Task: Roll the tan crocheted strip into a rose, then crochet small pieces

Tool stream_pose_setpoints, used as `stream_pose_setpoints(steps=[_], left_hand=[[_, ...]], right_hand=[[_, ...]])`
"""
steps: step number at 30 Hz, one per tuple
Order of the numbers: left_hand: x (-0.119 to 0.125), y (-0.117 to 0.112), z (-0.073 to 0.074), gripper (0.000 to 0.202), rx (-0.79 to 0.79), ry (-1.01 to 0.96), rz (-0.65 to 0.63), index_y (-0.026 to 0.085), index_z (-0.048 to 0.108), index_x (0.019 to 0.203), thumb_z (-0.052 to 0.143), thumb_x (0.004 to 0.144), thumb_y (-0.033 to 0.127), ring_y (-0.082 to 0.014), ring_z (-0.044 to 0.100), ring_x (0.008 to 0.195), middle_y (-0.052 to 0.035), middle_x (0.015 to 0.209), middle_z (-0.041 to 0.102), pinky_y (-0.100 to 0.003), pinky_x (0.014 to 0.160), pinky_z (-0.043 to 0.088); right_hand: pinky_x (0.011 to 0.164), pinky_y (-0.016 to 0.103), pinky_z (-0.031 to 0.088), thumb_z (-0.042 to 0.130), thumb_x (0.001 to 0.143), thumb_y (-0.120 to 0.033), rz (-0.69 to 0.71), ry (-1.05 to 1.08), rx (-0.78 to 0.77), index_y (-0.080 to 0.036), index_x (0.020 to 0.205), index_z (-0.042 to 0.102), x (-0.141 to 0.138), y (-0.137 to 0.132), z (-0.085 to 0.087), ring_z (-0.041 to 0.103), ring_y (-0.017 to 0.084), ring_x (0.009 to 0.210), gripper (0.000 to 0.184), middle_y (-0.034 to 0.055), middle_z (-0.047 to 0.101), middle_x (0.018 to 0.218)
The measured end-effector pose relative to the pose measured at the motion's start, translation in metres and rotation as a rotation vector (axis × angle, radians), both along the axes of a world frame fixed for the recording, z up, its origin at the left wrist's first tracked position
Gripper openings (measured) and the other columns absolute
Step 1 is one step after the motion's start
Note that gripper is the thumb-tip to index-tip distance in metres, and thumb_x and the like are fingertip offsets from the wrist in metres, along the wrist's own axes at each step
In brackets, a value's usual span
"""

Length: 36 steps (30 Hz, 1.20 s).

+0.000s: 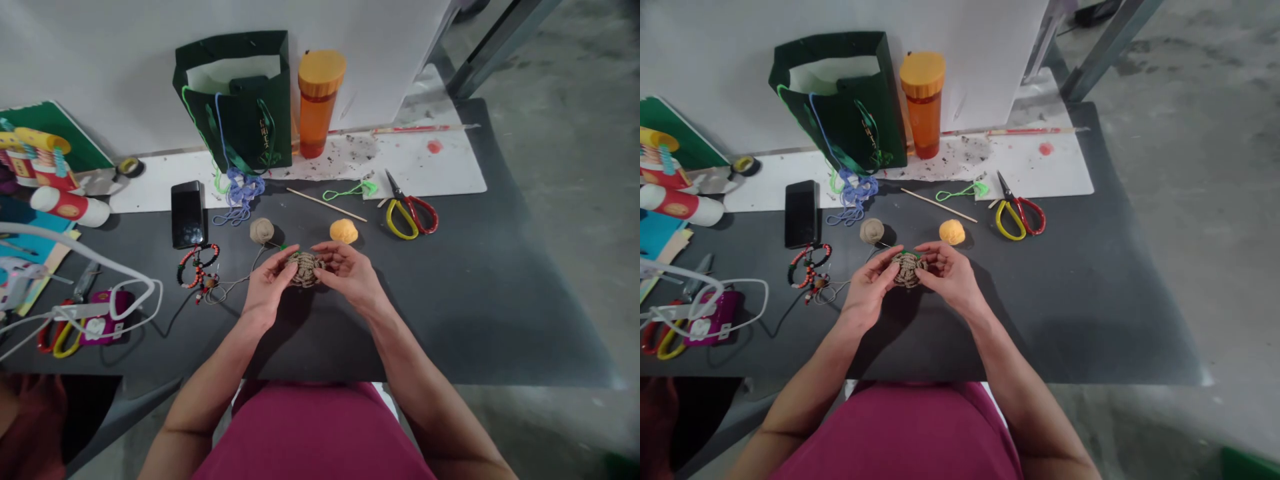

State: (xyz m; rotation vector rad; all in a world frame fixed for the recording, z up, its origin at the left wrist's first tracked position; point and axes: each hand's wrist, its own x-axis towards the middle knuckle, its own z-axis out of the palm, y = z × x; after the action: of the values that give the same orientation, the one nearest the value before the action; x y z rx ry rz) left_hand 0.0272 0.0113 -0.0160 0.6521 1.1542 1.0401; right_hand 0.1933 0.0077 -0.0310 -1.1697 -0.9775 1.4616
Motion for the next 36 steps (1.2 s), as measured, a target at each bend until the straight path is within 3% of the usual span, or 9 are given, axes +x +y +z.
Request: stream_pose_setpoints(steps=[6, 10, 13, 16, 20, 24, 27, 31, 36], left_hand=[[0.001, 0.0, 0.001, 0.041, 0.023, 0.046, 0.028, 0.021, 0.079, 0.107, 0.087, 0.068, 0.032, -0.0154, 0.068, 0.086, -0.0046, 0.098, 0.076, -0.026, 0.077, 0.056], [0.001, 0.0, 0.0, 0.05, 0.079, 0.125, -0.022, 0.022, 0.077, 0.111, 0.089, 0.063, 0.028, -0.0194, 0.069, 0.097, -0.0059, 0.105, 0.077, -0.03, 0.086, 0.057], [-0.001, 0.002, -0.002, 0.042, 0.112, 0.198, -0.055, 0.02, 0.078, 0.106, 0.086, 0.066, 0.031, -0.0208, 0.07, 0.096, -0.007, 0.103, 0.078, -0.033, 0.088, 0.057], [-0.002, 0.003, -0.002, 0.034, 0.102, 0.21, -0.085, 0.018, 0.079, 0.099, 0.081, 0.072, 0.037, -0.0212, 0.071, 0.092, -0.0084, 0.1, 0.079, -0.035, 0.087, 0.058], [-0.003, 0.003, 0.001, 0.034, 0.151, 0.268, -0.189, 0.018, 0.077, 0.103, 0.08, 0.072, 0.034, -0.0209, 0.072, 0.092, -0.0082, 0.102, 0.079, -0.033, 0.084, 0.058], [-0.001, 0.004, 0.001, 0.023, 0.144, 0.343, -0.198, 0.017, 0.077, 0.089, 0.077, 0.075, 0.035, -0.0182, 0.07, 0.078, -0.0062, 0.087, 0.077, -0.031, 0.077, 0.057], [0.0, 0.005, -0.002, 0.023, 0.106, 0.281, -0.152, 0.016, 0.076, 0.086, 0.078, 0.075, 0.037, -0.0168, 0.068, 0.077, -0.0049, 0.084, 0.076, -0.03, 0.077, 0.055], [-0.001, 0.005, -0.001, 0.034, 0.045, 0.137, -0.155, 0.018, 0.075, 0.1, 0.083, 0.072, 0.035, -0.0188, 0.069, 0.085, -0.0067, 0.096, 0.076, -0.03, 0.076, 0.056], [-0.001, 0.004, 0.003, 0.038, 0.049, 0.1, -0.213, 0.018, 0.075, 0.101, 0.086, 0.065, 0.021, -0.0208, 0.07, 0.095, -0.0078, 0.101, 0.077, -0.037, 0.093, 0.055]], right_hand=[[0.064, 0.029, 0.055, 0.088, 0.065, -0.028, -0.059, -0.006, 0.056, -0.03, 0.126, 0.059, -0.005, -0.003, -0.002, 0.062, 0.013, 0.071, 0.068, -0.0012, 0.064, 0.092], [0.067, 0.029, 0.054, 0.08, 0.071, -0.024, -0.016, -0.034, 0.085, -0.031, 0.134, 0.055, -0.007, -0.004, -0.003, 0.063, 0.015, 0.076, 0.068, -0.0008, 0.065, 0.089], [0.068, 0.03, 0.053, 0.077, 0.072, -0.023, 0.015, -0.052, 0.082, -0.031, 0.135, 0.055, -0.004, -0.003, -0.001, 0.062, 0.016, 0.077, 0.067, -0.0004, 0.065, 0.089], [0.067, 0.03, 0.051, 0.074, 0.072, -0.022, 0.026, -0.051, 0.066, -0.032, 0.134, 0.056, -0.001, -0.002, 0.001, 0.062, 0.016, 0.077, 0.065, 0.0, 0.065, 0.089], [0.065, 0.029, 0.049, 0.069, 0.072, -0.018, 0.048, -0.112, 0.084, -0.031, 0.138, 0.053, 0.0, -0.003, 0.003, 0.059, 0.014, 0.073, 0.069, -0.0014, 0.064, 0.086], [0.065, 0.028, 0.047, 0.066, 0.071, -0.015, 0.099, -0.14, 0.096, -0.029, 0.138, 0.051, -0.002, -0.004, 0.004, 0.057, 0.013, 0.07, 0.071, -0.0025, 0.063, 0.085], [0.063, 0.027, 0.047, 0.067, 0.07, -0.016, 0.09, -0.106, 0.092, -0.029, 0.137, 0.052, -0.003, -0.004, 0.004, 0.057, 0.013, 0.069, 0.069, -0.0028, 0.063, 0.084], [0.066, 0.029, 0.049, 0.07, 0.072, -0.02, 0.033, -0.074, 0.074, -0.031, 0.137, 0.052, -0.001, -0.002, 0.004, 0.059, 0.014, 0.072, 0.069, -0.0019, 0.063, 0.085], [0.07, 0.033, 0.053, 0.073, 0.076, -0.028, 0.022, -0.074, 0.057, -0.034, 0.141, 0.048, 0.0, -0.002, 0.007, 0.062, 0.017, 0.078, 0.07, 0.0002, 0.064, 0.092]])
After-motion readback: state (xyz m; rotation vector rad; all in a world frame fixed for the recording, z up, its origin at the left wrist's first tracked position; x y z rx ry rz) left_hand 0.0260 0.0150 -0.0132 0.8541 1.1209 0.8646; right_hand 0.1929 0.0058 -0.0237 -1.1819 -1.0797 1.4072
